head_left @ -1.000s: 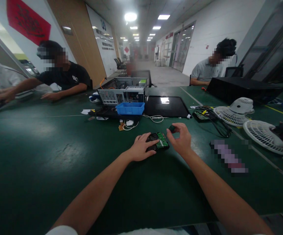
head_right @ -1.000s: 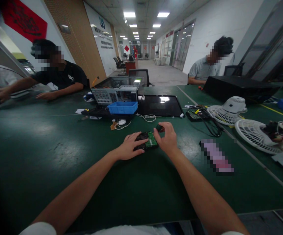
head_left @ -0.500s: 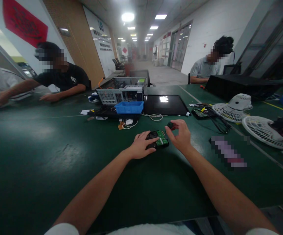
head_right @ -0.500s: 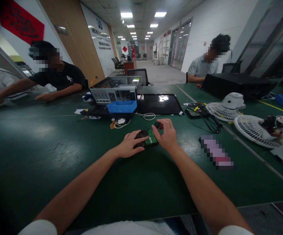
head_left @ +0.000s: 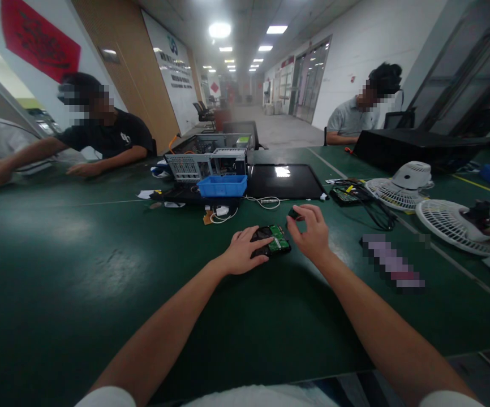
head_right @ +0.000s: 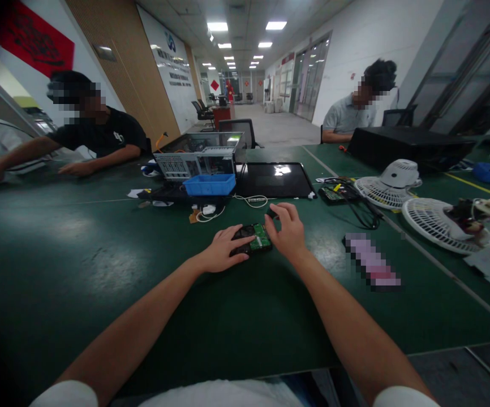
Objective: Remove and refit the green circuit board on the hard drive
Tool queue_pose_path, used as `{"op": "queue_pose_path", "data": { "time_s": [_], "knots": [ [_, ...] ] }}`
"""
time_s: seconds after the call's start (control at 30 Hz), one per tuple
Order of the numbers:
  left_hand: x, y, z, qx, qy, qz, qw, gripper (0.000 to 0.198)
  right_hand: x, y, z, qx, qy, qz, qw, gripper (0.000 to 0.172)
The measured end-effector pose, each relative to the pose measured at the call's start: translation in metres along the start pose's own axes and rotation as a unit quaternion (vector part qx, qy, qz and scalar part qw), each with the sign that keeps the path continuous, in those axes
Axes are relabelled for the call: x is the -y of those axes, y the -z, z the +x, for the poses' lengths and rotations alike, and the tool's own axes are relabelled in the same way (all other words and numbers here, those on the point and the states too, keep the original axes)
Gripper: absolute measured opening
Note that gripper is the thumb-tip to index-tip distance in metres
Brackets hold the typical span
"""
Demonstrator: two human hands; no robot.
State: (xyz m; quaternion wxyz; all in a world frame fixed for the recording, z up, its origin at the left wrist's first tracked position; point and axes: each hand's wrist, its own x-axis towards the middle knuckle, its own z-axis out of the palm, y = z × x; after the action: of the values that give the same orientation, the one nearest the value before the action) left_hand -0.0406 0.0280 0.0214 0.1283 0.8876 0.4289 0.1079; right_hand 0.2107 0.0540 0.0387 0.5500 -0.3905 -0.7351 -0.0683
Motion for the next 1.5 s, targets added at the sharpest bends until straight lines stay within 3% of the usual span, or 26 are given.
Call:
{"op": "queue_pose_path", "data": {
  "time_s": [0.2,0.4,0.77,1.0,1.2,1.5],
  "knots": [
    [-0.0007,0.0007,-0.0002,0.004,0.000,-0.001,1.000,0.062,-0.0001,-0.0028,-0.0025,0.020,-0.013,0.028,0.999,0.040],
    [-0.0004,-0.0008,0.0003,0.001,0.004,0.002,1.000,0.062,0.0002,-0.0021,-0.0017,0.017,-0.025,-0.006,1.000,0.036],
    [0.0005,0.0002,0.0002,0.011,0.001,0.002,1.000,0.062,-0.0001,-0.0013,-0.0037,0.034,-0.043,0.027,0.998,0.038],
    [0.0009,-0.0006,0.0003,0.009,0.001,0.004,1.000,0.062,0.0013,-0.0031,-0.0055,0.016,-0.058,0.005,0.998,0.038],
    [0.0004,-0.0002,0.0006,0.009,-0.001,0.002,1.000,0.062,-0.0008,-0.0025,-0.0044,0.029,-0.030,0.006,0.999,0.040],
    [0.0011,-0.0017,0.0003,0.004,-0.003,0.007,1.000,0.062,-0.0047,-0.0070,-0.0046,-0.016,-0.032,0.017,0.999,0.039]
  ]
}}
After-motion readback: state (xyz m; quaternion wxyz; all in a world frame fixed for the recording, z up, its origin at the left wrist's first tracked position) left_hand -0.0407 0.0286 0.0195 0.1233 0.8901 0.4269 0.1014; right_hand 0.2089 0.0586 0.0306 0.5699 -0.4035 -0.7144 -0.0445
